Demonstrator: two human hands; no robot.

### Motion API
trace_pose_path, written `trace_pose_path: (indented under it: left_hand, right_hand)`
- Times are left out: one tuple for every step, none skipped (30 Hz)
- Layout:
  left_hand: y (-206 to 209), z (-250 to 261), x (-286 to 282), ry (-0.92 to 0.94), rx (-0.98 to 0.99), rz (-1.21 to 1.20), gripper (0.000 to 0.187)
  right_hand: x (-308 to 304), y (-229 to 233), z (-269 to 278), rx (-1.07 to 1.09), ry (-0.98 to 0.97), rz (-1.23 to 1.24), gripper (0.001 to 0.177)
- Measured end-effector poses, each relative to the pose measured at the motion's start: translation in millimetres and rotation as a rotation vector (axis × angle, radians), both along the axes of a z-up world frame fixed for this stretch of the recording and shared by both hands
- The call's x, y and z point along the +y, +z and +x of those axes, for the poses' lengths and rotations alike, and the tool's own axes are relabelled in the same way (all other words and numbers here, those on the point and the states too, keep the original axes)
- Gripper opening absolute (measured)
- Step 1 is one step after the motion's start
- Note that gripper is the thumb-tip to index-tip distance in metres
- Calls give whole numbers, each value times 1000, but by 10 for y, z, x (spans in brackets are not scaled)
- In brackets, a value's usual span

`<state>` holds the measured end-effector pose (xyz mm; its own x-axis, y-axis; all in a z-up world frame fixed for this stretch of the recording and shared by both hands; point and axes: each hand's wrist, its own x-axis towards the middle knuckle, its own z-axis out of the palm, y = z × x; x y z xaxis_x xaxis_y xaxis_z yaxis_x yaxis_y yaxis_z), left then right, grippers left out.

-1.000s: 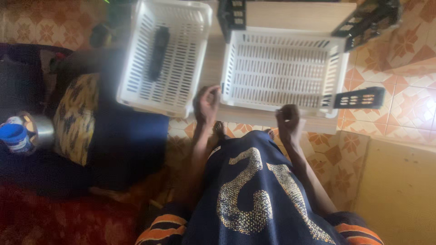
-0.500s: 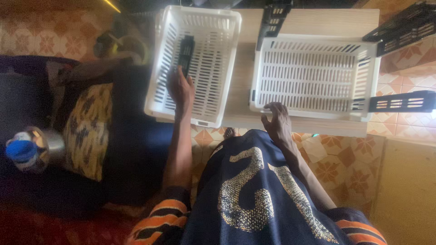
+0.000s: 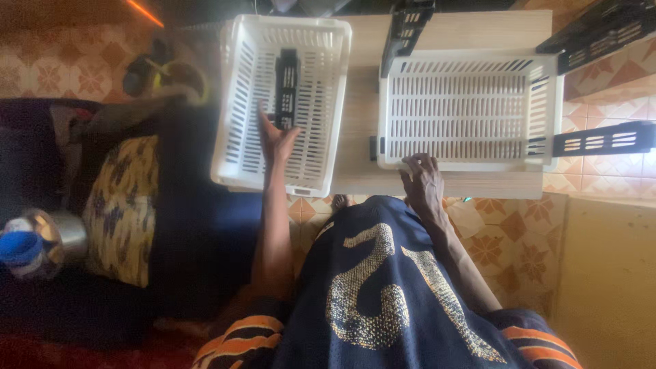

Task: The person assembles a three-tier plastic storage rack by hand. They attach black plastic side supports to white baskets, then stack the baskets vertically to form a complete unit.

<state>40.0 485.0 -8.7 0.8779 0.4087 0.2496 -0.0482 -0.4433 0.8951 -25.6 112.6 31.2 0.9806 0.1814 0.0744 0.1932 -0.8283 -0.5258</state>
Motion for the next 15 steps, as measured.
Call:
trace_pose_path:
  left_hand:
    - [91,-29,-84,-48,91,-236,95]
    - [166,-58,-199,-97,179,-472,84]
    - [227,-102,-347,-147,265,-708,72]
    - [283,-150,-502,-147,277,-786,65]
    - [333,-214,-673,-146,288,-864,57]
    - [377,-281,-854,-149,301,-940,50]
    - [415,-356,-1044,-149,303,-918,47]
    - [449,-402,-1240,-156,303,-894,45]
    - [470,-425,-1427,-164,304,-870,42]
    - [468,-456,-1604,-158,289,-849,42]
    - [455,-482,-1770,-153,274,-828,41]
    - [439,-511,-1941,-149,259,-807,42]
    - [421,-542,-2111,-139,247,-815,42]
    - [397,-548,-2266,-128,230,-823,44]
    - [379,-560,-2383,-117,212,-831,45]
  right_hand:
    - [-38,-8,9,11,-14,2,27]
    - [-75,-19,10,16,-18,-5,27]
    - [-119,-25,11,22,-22,-13,28]
    - [-153,-27,26,27,-27,-18,29]
    - [-189,-22,46,25,-18,5,29]
    - [-235,-4,61,24,-14,29,30]
    - [-290,25,77,24,-10,53,31]
    - [-339,62,106,107,-18,163,31]
    - [-386,103,135,191,-24,274,30]
    - [-425,139,124,279,-34,383,30]
    - [-451,170,111,397,-16,525,32]
    - [-484,203,95,513,2,668,34]
    - [-493,227,72,627,19,812,37]
    - [-485,239,80,661,49,902,38]
    - [-470,244,88,694,80,992,41]
